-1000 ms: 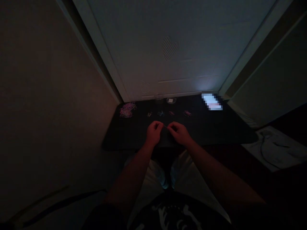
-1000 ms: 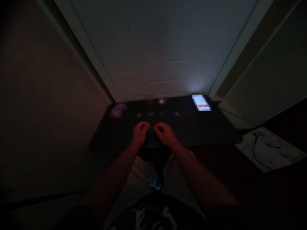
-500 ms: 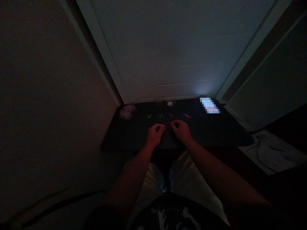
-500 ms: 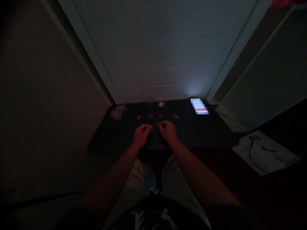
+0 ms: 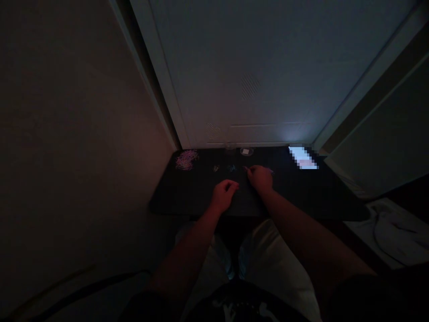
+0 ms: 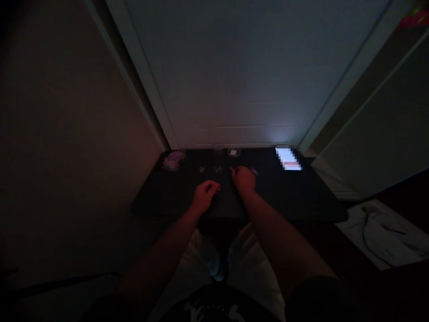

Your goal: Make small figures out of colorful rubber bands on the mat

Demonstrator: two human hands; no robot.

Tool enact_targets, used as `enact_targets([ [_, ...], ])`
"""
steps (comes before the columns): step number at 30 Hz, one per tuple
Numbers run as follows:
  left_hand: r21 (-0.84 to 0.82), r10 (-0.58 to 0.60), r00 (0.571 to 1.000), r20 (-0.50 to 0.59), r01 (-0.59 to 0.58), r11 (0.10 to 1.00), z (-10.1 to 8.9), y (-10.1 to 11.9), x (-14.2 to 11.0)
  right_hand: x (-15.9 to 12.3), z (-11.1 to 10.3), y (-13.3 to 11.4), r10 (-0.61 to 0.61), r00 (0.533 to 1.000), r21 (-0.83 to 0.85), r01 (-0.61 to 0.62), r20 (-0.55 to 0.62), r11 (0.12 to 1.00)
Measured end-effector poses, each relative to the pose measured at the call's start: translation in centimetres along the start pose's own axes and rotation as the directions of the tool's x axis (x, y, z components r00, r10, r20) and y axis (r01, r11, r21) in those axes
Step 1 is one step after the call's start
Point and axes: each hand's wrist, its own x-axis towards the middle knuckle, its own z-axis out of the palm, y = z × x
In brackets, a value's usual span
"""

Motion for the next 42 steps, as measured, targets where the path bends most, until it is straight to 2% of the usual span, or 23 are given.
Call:
enact_targets([
  [6,-0.012,0.004,1.0,0.009,-0.004,1.0,0.0,-0.2,0.0,-0.1,0.5,0.8,-0.049,0.992,0.113,0.062,-0.116,0.992],
  [14,0.035,0.006,1.0,0.023,-0.007,0.999,0.0,-0.1,0.0,0.1,0.2,1.3,0.001,0.979,0.292,0.06,-0.204,0.954],
  [16,0.051,0.017,0.999,0.045,-0.019,0.999,-0.1,-0.1,-0.1,-0.3,-0.2,1.5,-0.031,0.98,0.331,0.096,-0.195,0.939],
  [19,0.091,0.035,0.998,0.061,-0.041,0.995,-0.6,0.0,-0.5,-1.7,-0.7,1.9,-0.172,0.982,0.341,0.187,-0.075,0.921],
  [21,0.163,0.064,0.996,0.063,-0.073,0.984,-1.5,-0.2,-0.6,-2.7,-0.9,2.3,-0.253,0.967,0.322,0.23,0.033,0.919],
  [23,0.283,0.105,0.994,0.043,-0.113,0.953,-3.0,-0.4,-0.5,-3.5,-0.9,2.7,-0.294,0.952,0.311,0.254,0.087,0.916],
  [27,0.576,0.167,0.983,-0.083,-0.09,0.812,-7.3,-1.4,0.7,-3.9,-1.0,3.0,-0.276,0.959,0.337,0.24,0.062,0.91],
  [31,0.757,0.13,0.981,-0.143,0.024,0.653,-11.1,-2.4,2.3,-3.7,-1.1,3.0,-0.302,0.952,0.342,0.269,0.045,0.9],
  [34,0.795,0.126,0.97,-0.209,0.094,0.599,-12.7,-3.2,3.3,-3.7,-1.1,3.0,-0.293,0.955,0.351,0.263,0.036,0.899],
  [38,0.799,0.09,0.94,-0.329,0.227,0.557,-14.0,-3.9,4.7,-3.8,-1.0,3.1,-0.275,0.96,0.356,0.24,0.051,0.903],
  [42,0.808,0.074,0.941,-0.331,0.241,0.537,-15.1,-4.2,5.8,-3.9,-1.0,3.1,-0.273,0.959,0.34,0.234,0.071,0.911],
])
